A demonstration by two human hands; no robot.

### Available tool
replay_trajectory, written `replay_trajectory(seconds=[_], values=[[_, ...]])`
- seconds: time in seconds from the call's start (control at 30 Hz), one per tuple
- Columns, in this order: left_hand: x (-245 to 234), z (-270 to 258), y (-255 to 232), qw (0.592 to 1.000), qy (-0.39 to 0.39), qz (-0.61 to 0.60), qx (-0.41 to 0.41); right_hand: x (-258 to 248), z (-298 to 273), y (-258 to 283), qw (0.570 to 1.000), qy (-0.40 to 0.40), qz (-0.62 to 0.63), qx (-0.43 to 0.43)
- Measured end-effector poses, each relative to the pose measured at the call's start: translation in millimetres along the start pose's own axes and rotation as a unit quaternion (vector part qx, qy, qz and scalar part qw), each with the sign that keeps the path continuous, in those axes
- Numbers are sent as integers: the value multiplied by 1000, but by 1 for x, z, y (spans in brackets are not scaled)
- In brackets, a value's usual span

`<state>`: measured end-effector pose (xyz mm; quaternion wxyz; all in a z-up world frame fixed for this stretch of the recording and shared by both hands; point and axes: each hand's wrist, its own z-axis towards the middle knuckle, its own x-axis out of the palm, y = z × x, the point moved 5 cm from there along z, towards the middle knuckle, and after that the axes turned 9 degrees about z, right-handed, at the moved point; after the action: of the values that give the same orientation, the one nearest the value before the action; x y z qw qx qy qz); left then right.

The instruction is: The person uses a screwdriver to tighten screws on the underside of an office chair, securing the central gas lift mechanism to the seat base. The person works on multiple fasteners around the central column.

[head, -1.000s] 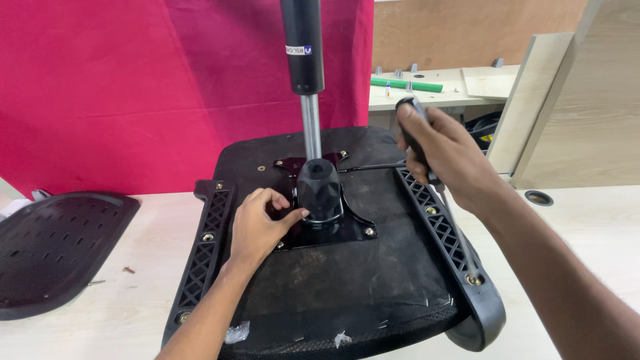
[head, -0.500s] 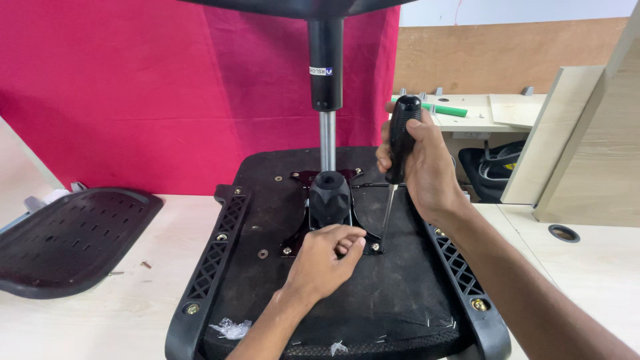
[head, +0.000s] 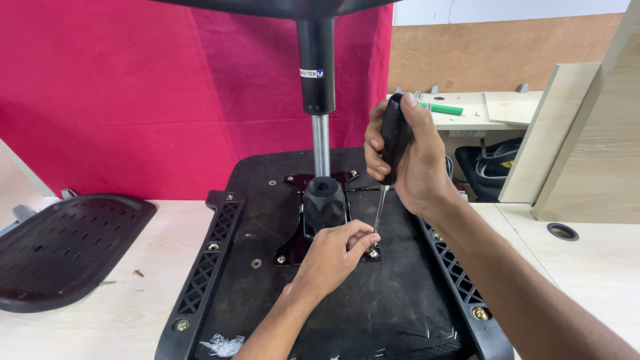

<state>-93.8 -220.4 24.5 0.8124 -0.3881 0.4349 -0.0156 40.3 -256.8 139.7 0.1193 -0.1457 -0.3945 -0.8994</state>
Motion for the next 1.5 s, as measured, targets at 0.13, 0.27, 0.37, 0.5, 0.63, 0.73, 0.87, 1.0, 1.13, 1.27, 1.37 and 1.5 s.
replay_trajectory(seconds=[0.13, 0.27, 0.37, 0.5, 0.63, 0.73, 0.87, 1.0, 1.13, 1.27, 1.37, 1.5], values=[[1, 1, 0, 1000, 6, -19, -14, 2, 2, -2, 1000, 1, -16, 8], [0, 1, -3, 1000, 9, -12, -13, 6, 2, -3, 1000, 10, -19, 23], [2, 0, 0, 998, 29, 8, -52, 11, 1, 3, 998, 38, -46, 17], [4, 1, 0, 999, 22, 10, -44, 11, -2, 14, 992, 52, -112, 17], [3, 1, -3, 1000, -2, 1, 6, 4, -8, 18, 993, 33, -112, 18], [4, 1, -2, 1000, 17, 16, -19, -2, -9, 22, 992, 7, -129, -7], [3, 1, -4, 999, 26, 3, -26, -2, -9, 23, 992, 7, -127, 22], [5, 0, -2, 999, 25, 36, -32, 11, -16, 26, 995, 80, -64, 10], [2, 1, -4, 1000, -12, -13, 11, 9, -18, 27, 995, 39, -87, 11], [4, 3, 0, 998, 18, 17, -62, 6, -14, 24, 994, 26, -105, 13], [5, 4, -3, 999, 6, -2, -54, 8, -16, 20, 998, 50, -39, 22], [4, 2, -1, 999, -16, -14, -38, 13, -21, 21, 998, 58, 30, 27]])
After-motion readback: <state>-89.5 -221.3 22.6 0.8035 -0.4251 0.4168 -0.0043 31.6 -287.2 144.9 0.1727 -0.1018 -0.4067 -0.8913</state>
